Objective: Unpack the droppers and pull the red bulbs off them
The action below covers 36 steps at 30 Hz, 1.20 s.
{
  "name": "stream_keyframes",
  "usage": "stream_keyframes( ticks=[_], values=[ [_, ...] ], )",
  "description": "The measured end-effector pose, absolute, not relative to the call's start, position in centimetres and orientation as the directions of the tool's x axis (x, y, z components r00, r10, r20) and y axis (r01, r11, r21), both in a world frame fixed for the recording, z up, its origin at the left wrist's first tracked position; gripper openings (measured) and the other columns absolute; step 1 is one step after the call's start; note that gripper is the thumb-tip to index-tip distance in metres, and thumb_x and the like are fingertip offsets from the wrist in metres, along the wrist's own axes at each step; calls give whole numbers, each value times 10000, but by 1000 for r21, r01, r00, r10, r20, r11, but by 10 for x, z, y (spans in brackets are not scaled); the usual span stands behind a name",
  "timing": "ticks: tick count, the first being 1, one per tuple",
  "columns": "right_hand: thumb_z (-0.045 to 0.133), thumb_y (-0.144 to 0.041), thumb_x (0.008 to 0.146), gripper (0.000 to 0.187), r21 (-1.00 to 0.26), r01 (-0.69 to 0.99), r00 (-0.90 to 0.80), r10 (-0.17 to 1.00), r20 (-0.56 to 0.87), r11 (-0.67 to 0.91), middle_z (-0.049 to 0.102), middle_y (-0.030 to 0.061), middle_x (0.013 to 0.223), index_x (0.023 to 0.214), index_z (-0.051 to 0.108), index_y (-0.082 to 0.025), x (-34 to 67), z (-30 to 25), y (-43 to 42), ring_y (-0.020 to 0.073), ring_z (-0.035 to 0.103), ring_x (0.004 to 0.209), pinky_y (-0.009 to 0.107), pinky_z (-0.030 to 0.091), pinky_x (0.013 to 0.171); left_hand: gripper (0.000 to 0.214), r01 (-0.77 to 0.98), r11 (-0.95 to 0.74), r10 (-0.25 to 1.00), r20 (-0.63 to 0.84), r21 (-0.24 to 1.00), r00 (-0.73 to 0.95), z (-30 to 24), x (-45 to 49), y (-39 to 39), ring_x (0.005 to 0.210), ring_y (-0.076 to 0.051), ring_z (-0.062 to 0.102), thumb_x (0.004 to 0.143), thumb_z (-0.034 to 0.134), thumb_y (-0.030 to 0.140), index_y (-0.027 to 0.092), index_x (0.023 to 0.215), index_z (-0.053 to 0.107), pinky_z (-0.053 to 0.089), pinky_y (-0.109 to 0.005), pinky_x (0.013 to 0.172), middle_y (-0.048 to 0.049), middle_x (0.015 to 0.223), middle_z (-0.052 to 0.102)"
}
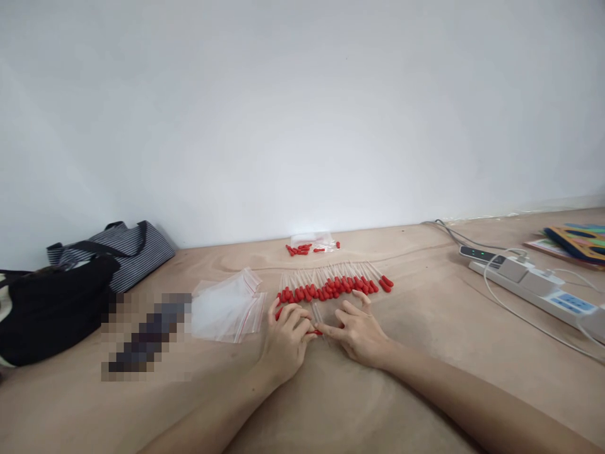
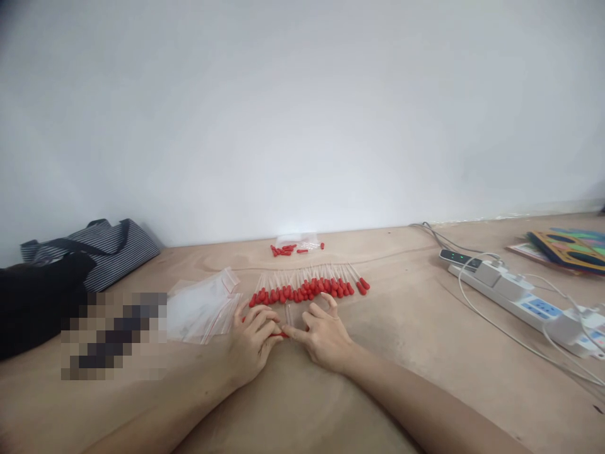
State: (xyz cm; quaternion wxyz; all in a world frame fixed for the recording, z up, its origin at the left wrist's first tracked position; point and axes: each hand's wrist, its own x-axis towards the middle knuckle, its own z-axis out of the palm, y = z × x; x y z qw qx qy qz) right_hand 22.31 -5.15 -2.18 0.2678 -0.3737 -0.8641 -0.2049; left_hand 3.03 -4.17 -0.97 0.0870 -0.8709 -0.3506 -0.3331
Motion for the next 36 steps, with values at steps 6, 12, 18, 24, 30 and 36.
stream_keyframes(
  ticks=[6, 12, 18, 24, 30, 36],
  values=[
    [470, -124, 757, 490, 96, 790, -530, 595, 604, 605, 487, -10, 652, 1176, 489, -376, 230, -23, -52, 149, 389, 690, 465, 146, 889, 124, 748, -655, 633, 615, 102, 471, -6, 23, -41, 857, -189, 532, 805, 489, 221, 220, 720, 580, 241, -425, 888, -2, 812, 632],
    [372, -82, 797, 450, -97, 805, -472, 730, 495, 586, 556, 52, 833, 1233, 428, -177, 224, -29, -51, 158, 455, 720, 312, 273, 706, 114, 851, -514, 750, 536, 105, 387, -9, 23, -32, 781, -198, 532, 785, 534, 315, 227, 848, 567, 283, -355, 726, -6, 797, 639],
    [336, -56, 812, 228, -297, 786, -339, 780, 525, 542, 579, 58, 814, 869, 540, -140, 215, -36, -40, 154, 501, 723, 273, 299, 656, 296, 903, -402, 829, 480, 155, 287, -7, 28, -25, 738, -208, 528, 690, 606, 471, 203, 789, 525, 275, -355, 702, 2, 705, 613],
    [384, -72, 817, 199, -355, 715, -351, 748, 563, 603, 589, 67, 894, 859, 558, -160, 214, -35, -41, 153, 529, 831, 283, 330, 701, 197, 828, -540, 765, 498, 148, 410, -6, 13, -33, 877, -216, 531, 729, 591, 360, 234, 876, 551, 228, -398, 811, -7, 862, 640],
    [432, -191, 846, 152, -369, 675, -436, 749, 500, 639, 591, 53, 926, 920, 565, -175, 213, -25, -50, 140, 531, 863, 303, 338, 784, 86, 824, -548, 764, 487, 142, 424, -3, -4, -32, 859, -203, 546, 774, 546, 285, 248, 839, 588, 210, -409, 820, -3, 849, 669],
    [429, -313, 864, 224, -345, 705, -457, 768, 448, 620, 619, 43, 967, 991, 572, -195, 214, -19, -56, 150, 518, 910, 354, 292, 859, 79, 847, -515, 740, 568, 134, 360, -5, 6, -28, 860, -209, 551, 768, 552, 267, 244, 827, 599, 229, -406, 799, -12, 855, 663]
  ],
)
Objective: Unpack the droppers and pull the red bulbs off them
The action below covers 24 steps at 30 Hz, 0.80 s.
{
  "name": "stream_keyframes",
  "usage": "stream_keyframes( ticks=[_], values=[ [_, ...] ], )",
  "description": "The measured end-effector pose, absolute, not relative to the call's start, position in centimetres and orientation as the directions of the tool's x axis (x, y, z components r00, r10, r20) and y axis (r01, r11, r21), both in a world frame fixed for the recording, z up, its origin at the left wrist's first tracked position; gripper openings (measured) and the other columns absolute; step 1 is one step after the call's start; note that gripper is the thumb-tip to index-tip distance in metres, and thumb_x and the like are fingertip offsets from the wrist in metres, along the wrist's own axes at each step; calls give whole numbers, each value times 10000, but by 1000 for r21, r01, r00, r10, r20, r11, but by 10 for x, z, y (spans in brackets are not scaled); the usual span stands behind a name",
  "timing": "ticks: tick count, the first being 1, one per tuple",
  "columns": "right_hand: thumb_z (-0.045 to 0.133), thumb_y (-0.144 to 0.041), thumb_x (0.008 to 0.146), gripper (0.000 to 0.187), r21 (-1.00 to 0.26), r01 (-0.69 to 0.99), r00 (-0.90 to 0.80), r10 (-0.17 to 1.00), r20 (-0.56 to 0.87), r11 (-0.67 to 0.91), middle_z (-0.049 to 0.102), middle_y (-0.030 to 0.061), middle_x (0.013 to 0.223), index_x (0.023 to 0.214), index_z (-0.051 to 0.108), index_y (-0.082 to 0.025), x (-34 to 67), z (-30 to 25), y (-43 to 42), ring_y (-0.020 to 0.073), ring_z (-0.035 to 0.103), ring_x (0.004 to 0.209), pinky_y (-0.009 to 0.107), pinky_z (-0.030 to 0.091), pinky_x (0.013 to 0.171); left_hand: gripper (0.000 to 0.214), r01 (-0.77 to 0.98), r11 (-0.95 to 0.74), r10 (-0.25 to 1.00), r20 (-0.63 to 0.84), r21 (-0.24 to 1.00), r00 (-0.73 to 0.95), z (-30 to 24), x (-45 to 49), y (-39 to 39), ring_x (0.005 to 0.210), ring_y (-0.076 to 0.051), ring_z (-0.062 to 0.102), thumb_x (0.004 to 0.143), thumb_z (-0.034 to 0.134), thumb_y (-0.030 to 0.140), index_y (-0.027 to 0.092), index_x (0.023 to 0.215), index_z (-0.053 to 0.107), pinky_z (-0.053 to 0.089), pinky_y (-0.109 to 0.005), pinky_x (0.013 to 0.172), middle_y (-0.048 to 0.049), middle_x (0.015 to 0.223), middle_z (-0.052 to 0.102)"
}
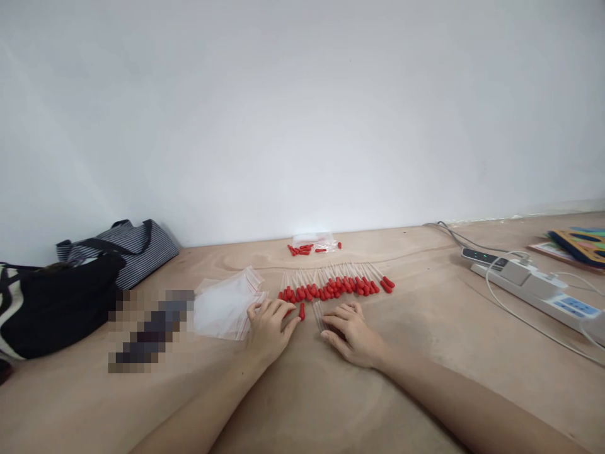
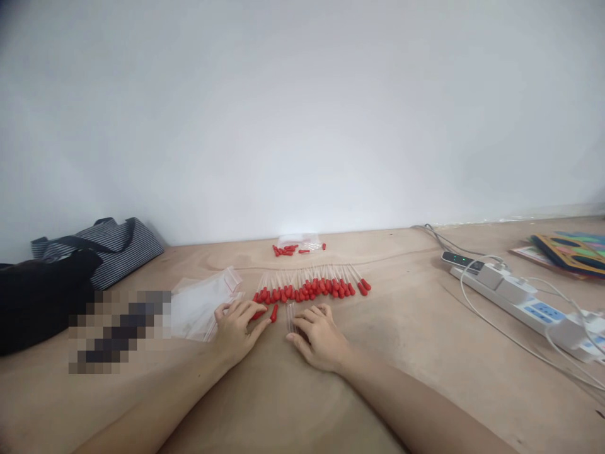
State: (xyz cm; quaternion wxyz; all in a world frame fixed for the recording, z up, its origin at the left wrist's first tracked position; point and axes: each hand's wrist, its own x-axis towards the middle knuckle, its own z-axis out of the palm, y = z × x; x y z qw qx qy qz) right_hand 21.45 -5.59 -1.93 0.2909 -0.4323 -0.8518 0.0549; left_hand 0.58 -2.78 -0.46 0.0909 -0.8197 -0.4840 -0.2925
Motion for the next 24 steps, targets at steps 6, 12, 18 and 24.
stream_keyframes(
  ticks=[6, 12, 18, 24],
  values=[
    [342, -335, 901, 333, -286, 740, -479, 776, 410, 608, 571, 47, 1154, 1194, 471, -246, 226, -16, -58, 194, 419, 1131, 482, 143, 963, 129, 853, -503, 733, 593, 140, 335, 6, 32, -15, 878, -211, 524, 780, 530, 331, 245, 840, 604, 228, -434, 851, -15, 871, 637],
    [297, -394, 905, 401, -198, 763, -543, 777, 319, 615, 452, 70, 1294, 1265, 401, -255, 236, -16, -60, 220, 332, 1215, 534, 109, 975, 232, 923, -378, 799, 528, 66, 289, 16, 65, 13, 875, -258, 481, 734, 540, 403, 187, 671, 598, 268, -477, 823, -73, 847, 588],
    [301, -374, 904, 374, -222, 766, -540, 791, 287, 604, 472, 75, 1270, 1235, 441, -272, 237, -16, -59, 226, 371, 1189, 524, 170, 960, 190, 938, -343, 813, 515, 49, 270, 12, 70, 25, 870, -259, 483, 715, 522, 281, 170, 572, 580, 283, -472, 818, -87, 813, 589],
    [338, -314, 894, 296, -278, 763, -452, 789, 416, 584, 583, 68, 1097, 1087, 552, -247, 237, -19, -56, 198, 487, 1051, 472, 239, 933, 144, 931, -359, 749, 614, 63, 247, 22, 44, 10, 896, -243, 497, 740, 504, 248, 178, 633, 572, 253, -461, 852, -70, 860, 616]
  ],
)
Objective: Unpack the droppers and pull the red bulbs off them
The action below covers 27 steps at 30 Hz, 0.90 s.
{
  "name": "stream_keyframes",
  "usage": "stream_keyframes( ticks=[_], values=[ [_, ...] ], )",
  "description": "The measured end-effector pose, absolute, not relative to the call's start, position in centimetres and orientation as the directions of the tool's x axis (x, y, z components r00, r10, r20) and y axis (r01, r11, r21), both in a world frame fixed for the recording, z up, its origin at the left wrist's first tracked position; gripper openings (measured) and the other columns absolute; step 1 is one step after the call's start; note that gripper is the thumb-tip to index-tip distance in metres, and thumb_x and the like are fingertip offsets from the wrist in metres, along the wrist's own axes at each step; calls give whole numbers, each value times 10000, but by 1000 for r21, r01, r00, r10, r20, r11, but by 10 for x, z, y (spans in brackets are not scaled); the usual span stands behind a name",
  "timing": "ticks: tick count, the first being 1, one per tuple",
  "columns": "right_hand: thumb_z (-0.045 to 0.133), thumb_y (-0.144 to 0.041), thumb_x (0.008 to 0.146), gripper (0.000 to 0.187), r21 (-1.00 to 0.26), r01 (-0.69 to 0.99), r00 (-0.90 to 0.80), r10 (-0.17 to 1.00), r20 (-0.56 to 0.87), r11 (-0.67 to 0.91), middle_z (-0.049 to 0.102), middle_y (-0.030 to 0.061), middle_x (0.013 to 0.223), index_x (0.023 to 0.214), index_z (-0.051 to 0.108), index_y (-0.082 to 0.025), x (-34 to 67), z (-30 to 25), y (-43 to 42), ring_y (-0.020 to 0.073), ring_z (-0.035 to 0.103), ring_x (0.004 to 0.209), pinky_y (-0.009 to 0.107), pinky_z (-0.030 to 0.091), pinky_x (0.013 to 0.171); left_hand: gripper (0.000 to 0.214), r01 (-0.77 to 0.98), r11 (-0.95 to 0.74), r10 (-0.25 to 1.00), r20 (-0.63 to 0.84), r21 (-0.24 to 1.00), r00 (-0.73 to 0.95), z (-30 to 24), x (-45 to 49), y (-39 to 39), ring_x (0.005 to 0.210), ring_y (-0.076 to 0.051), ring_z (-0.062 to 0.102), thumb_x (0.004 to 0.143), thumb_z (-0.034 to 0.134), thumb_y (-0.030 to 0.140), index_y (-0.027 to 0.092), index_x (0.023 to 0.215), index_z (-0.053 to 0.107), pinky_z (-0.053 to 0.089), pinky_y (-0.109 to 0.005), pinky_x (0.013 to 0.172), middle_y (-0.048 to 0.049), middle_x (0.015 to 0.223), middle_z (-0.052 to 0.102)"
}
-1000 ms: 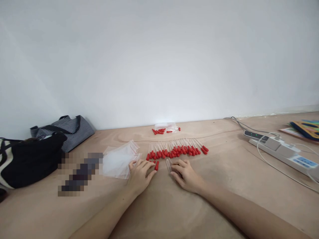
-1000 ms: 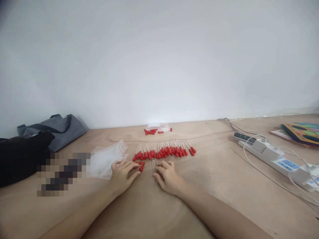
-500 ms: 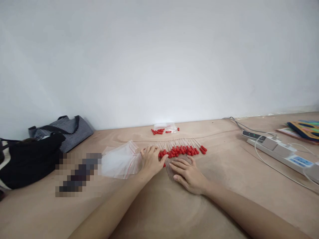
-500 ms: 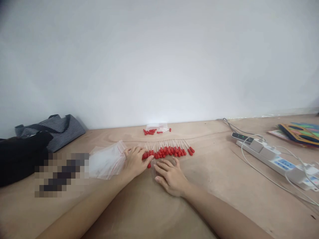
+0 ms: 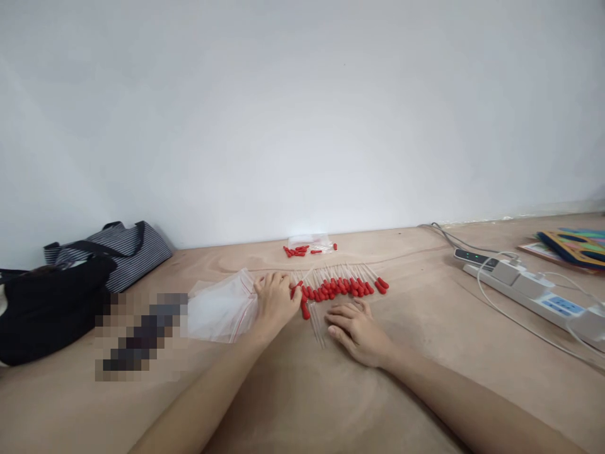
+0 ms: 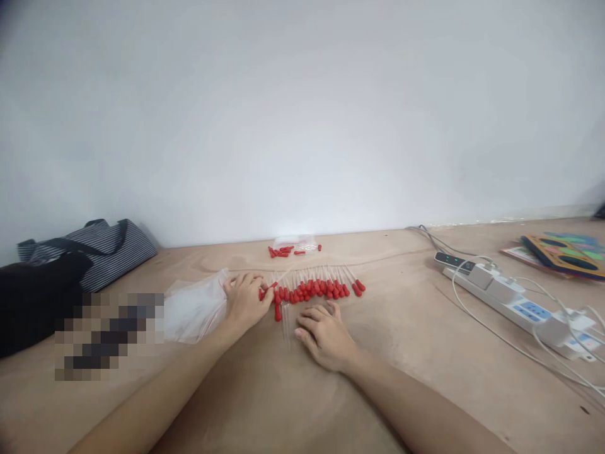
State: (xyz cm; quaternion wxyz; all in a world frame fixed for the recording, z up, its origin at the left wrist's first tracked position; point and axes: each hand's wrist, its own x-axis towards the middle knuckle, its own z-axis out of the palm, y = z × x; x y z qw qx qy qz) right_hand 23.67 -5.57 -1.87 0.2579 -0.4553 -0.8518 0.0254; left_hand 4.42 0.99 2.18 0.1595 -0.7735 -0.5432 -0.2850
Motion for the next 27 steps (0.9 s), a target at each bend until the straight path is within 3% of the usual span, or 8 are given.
stream_keyframes(
  ticks=[3, 6, 10, 13, 16, 20, 27],
  values=[
    [414, -298, 856, 279, -265, 786, -325, 737, 592, 559, 577, 100, 1069, 1082, 552, -207, 238, -23, -52, 205, 504, 1004, 416, 310, 883, 124, 865, -495, 678, 655, 75, 332, 23, 26, -12, 874, -205, 525, 761, 500, 233, 191, 661, 560, 228, -439, 871, -35, 854, 628],
    [454, -286, 832, 357, -174, 802, -300, 637, 710, 572, 544, 120, 1127, 1172, 491, -182, 237, -24, -50, 224, 463, 1062, 411, 307, 891, 112, 767, -635, 626, 644, 93, 440, 17, 18, -33, 863, -185, 540, 774, 497, 237, 201, 689, 561, 230, -409, 858, -16, 828, 638],
    [484, -305, 835, 323, -69, 769, -413, 576, 705, 636, 595, 67, 1077, 1145, 518, -224, 232, -23, -52, 210, 459, 1061, 441, 199, 951, 109, 682, -721, 588, 628, 123, 510, 6, 23, -48, 863, -174, 540, 785, 493, 248, 206, 713, 564, 242, -381, 854, -5, 814, 643],
    [478, -293, 850, 188, -60, 728, -459, 550, 697, 683, 661, 6, 824, 982, 609, -259, 228, -25, -52, 164, 518, 913, 432, 154, 947, 126, 657, -742, 584, 610, 135, 535, 1, 28, -48, 854, -169, 538, 791, 485, 256, 209, 717, 575, 256, -372, 855, -6, 808, 642],
    [454, -245, 862, 187, -52, 732, -466, 554, 690, 679, 634, -23, 660, 904, 635, -269, 226, -28, -51, 130, 520, 783, 413, 151, 925, 129, 652, -744, 592, 593, 143, 546, -2, 30, -45, 877, -182, 531, 784, 497, 287, 215, 752, 600, 266, -383, 859, -22, 853, 647],
    [460, -239, 853, 187, -34, 747, -461, 554, 693, 664, 611, -29, 638, 906, 637, -270, 225, -29, -51, 116, 492, 719, 399, 138, 923, 148, 641, -757, 577, 593, 130, 562, -6, 34, -42, 919, -198, 523, 782, 531, 348, 252, 834, 631, 245, -417, 887, -17, 927, 648],
    [404, -171, 837, 257, 36, 737, -521, 533, 667, 675, 538, -30, 545, 899, 630, -277, 226, -25, -54, 130, 432, 662, 420, 125, 908, 98, 640, -759, 565, 614, 122, 552, -7, 36, -44, 912, -192, 531, 787, 562, 297, 256, 723, 624, 233, -438, 893, 20, 926, 657]
  ],
)
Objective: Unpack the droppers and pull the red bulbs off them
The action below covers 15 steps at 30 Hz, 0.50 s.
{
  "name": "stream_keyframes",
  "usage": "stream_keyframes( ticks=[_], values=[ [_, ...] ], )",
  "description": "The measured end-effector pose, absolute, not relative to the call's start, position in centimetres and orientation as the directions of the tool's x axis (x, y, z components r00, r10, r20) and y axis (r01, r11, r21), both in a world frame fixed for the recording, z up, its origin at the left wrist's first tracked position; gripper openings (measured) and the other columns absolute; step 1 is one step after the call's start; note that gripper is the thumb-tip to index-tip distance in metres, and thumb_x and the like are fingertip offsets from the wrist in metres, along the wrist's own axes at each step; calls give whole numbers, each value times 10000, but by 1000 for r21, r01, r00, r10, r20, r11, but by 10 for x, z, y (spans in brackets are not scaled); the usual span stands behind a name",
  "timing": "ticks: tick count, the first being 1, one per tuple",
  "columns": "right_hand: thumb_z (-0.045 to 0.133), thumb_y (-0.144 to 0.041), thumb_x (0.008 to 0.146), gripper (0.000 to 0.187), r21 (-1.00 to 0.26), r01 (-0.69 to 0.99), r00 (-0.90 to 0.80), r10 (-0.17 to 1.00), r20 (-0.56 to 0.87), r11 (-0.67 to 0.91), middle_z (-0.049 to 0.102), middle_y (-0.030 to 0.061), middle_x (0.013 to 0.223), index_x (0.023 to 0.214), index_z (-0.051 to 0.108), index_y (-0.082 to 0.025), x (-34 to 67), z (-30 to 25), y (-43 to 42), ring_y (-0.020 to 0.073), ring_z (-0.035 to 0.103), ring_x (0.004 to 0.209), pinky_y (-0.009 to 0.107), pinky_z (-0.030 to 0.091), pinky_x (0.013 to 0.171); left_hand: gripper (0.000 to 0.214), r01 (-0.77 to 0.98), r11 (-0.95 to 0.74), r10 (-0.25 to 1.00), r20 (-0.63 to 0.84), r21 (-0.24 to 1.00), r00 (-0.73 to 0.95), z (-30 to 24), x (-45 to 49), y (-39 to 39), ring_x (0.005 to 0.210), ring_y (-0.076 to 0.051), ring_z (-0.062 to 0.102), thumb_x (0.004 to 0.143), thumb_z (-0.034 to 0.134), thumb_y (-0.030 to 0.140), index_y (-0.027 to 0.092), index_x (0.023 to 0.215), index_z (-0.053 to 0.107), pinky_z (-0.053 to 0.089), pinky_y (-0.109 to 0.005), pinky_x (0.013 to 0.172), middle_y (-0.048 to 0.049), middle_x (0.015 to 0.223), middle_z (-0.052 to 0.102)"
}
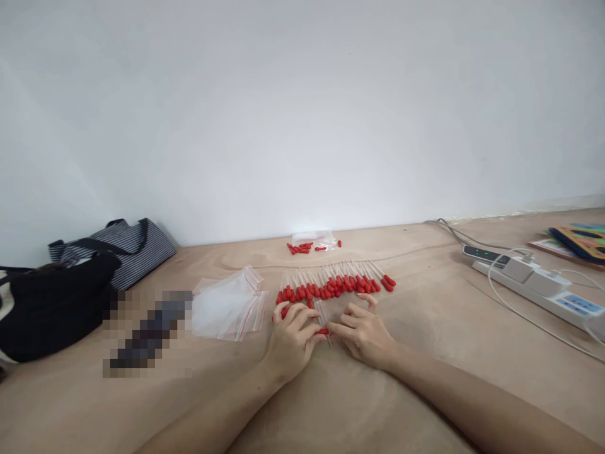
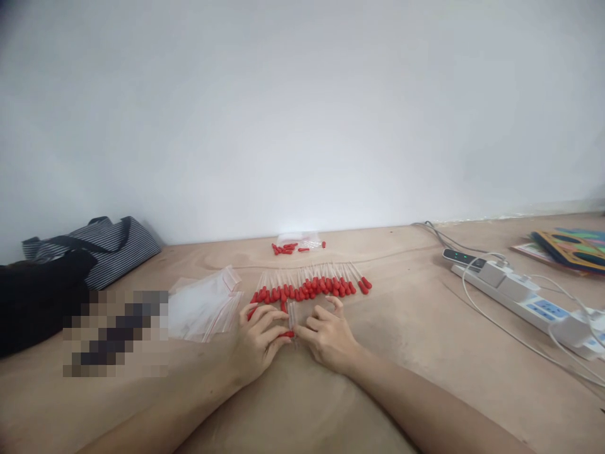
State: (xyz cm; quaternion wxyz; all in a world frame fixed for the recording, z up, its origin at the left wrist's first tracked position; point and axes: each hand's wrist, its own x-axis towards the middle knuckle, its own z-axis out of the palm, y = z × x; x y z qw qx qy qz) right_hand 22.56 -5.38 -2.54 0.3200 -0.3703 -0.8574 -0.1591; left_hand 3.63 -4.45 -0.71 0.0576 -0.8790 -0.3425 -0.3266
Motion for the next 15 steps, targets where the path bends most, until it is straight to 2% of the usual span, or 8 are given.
stream_keyframes(
  ticks=[9, 15],
  values=[
    [445, -146, 793, 302, 73, 736, -557, 541, 630, 673, 522, -30, 536, 1000, 595, -307, 227, -24, -55, 143, 412, 678, 444, 104, 910, 76, 665, -745, 538, 639, 57, 549, -6, 35, -47, 914, -197, 525, 766, 587, 272, 262, 704, 629, 227, -465, 921, 24, 928, 653],
    [460, -139, 777, 427, 92, 730, -571, 532, 625, 677, 515, -36, 529, 1150, 517, -339, 227, -25, -54, 142, 408, 677, 457, 104, 913, 82, 655, -753, 511, 683, 63, 522, -9, 36, -45, 884, -193, 531, 763, 585, 256, 252, 691, 624, 242, -457, 902, 20, 896, 655]
  ],
)
